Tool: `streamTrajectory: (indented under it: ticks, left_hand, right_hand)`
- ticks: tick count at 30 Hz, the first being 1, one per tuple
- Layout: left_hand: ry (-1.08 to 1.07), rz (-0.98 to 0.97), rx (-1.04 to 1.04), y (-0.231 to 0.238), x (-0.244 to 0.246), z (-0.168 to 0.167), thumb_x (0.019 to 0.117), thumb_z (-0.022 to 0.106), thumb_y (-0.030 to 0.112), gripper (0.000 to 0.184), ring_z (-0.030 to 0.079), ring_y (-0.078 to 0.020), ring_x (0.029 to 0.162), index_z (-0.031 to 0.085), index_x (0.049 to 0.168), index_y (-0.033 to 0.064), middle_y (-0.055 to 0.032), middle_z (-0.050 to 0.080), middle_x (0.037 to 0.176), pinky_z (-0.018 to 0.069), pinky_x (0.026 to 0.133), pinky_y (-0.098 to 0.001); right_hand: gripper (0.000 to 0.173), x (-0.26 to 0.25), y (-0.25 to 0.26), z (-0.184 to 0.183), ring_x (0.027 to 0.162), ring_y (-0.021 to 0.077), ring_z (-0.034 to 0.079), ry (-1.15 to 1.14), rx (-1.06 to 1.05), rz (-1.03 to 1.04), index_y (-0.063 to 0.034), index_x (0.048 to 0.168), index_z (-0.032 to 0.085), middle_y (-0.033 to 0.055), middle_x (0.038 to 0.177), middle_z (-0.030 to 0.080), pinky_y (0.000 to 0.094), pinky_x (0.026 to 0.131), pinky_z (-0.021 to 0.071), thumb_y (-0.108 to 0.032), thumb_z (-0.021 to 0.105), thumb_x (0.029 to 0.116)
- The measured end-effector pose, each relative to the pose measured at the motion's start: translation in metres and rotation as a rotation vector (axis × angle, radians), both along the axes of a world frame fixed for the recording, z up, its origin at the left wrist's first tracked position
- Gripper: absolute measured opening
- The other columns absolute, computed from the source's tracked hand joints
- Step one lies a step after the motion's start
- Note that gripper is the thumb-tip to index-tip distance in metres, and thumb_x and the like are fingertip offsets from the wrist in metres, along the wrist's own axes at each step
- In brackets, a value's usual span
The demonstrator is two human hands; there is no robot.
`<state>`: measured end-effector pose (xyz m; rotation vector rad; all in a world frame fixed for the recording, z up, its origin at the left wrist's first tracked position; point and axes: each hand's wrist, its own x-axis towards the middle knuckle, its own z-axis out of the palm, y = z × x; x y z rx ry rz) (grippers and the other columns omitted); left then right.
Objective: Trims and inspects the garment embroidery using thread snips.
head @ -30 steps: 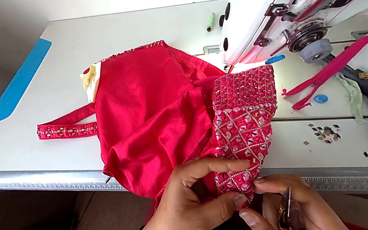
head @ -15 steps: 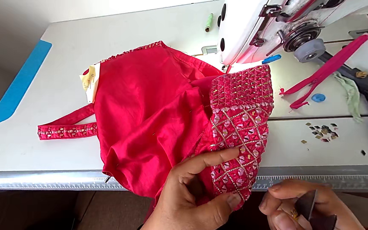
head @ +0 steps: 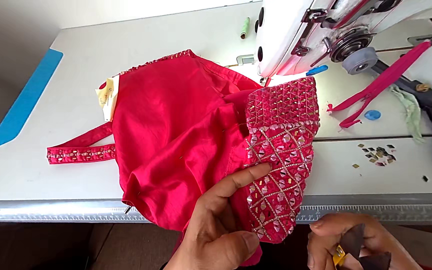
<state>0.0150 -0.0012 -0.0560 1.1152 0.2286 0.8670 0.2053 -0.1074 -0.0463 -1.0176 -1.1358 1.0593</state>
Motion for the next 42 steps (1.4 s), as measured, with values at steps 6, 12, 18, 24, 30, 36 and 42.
streamTrajectory:
  ticks: [6,12,18,24,30,36,42]
  left_hand:
    - [0.017,-0.016,0.022,0.0,-0.002,0.0,0.0875,0.059,0.005,0.07,0.063,-0.0142,0.121,0.039,0.154,-0.0026,-0.0129,0.058,0.141,0.0528,0.104,-0.0342]
    - [-0.017,-0.072,0.022,0.004,-0.005,-0.003,0.0871,0.059,0.005,0.075,0.06,-0.0167,0.126,0.034,0.157,-0.0005,-0.0147,0.054,0.145,0.051,0.107,-0.0369]
    - [0.003,-0.049,0.047,0.003,-0.003,-0.002,0.0849,0.059,-0.004,0.077,0.062,-0.0166,0.124,0.033,0.158,-0.0001,-0.014,0.055,0.145,0.053,0.105,-0.0372]
    - [0.049,-0.02,0.09,0.0,0.001,0.001,0.082,0.059,-0.018,0.084,0.062,-0.0204,0.125,0.031,0.159,0.0011,-0.0161,0.053,0.147,0.0544,0.105,-0.0403]
    - [0.099,-0.014,0.153,-0.001,-0.002,0.006,0.084,0.061,-0.016,0.08,0.06,-0.0163,0.127,0.035,0.158,-0.0008,-0.0133,0.054,0.148,0.0514,0.109,-0.0364]
    - [0.148,0.038,0.194,0.0,-0.004,0.005,0.0842,0.063,-0.012,0.077,0.061,-0.0123,0.124,0.039,0.156,-0.0016,-0.0113,0.057,0.146,0.052,0.107,-0.0314]
    - [0.11,0.005,0.134,0.002,-0.003,0.004,0.0823,0.064,-0.011,0.084,0.06,-0.0141,0.126,0.034,0.159,0.0017,-0.0112,0.054,0.149,0.0519,0.107,-0.0337]
  right_hand:
    - [0.051,0.0,0.0,0.0,0.067,-0.0075,0.057,0.013,-0.005,-0.003,-0.0182,0.123,0.062,-0.0126,0.083,0.066,0.0094,0.058,0.044,-0.056,0.032,0.1081]
    - [0.044,0.001,0.0,-0.002,0.068,-0.0087,0.056,-0.015,-0.004,-0.007,-0.0196,0.123,0.062,-0.0126,0.089,0.067,0.0084,0.055,0.0415,-0.053,0.037,0.1083]
    - [0.046,0.001,0.0,-0.001,0.066,-0.0087,0.055,-0.005,-0.01,-0.013,-0.0189,0.123,0.063,-0.0129,0.086,0.067,0.0081,0.055,0.0409,-0.052,0.035,0.1089]
    - [0.045,0.002,0.0,-0.001,0.066,-0.0088,0.055,-0.018,-0.004,0.006,-0.0167,0.122,0.063,-0.013,0.082,0.065,0.0081,0.055,0.0416,-0.05,0.036,0.1097]
    - [0.044,0.003,0.0,-0.001,0.069,-0.0093,0.057,-0.033,-0.012,-0.002,-0.0177,0.122,0.063,-0.014,0.083,0.065,0.0082,0.058,0.0434,-0.05,0.036,0.1094]
    - [0.042,0.003,0.0,-0.001,0.071,-0.0095,0.057,-0.025,-0.009,-0.006,-0.0177,0.122,0.063,-0.0148,0.083,0.065,0.008,0.061,0.0446,-0.049,0.038,0.1094]
    - [0.043,0.003,0.0,-0.001,0.072,-0.0098,0.057,-0.036,-0.017,0.009,-0.0159,0.121,0.063,-0.014,0.082,0.064,0.008,0.062,0.0449,-0.049,0.037,0.1096]
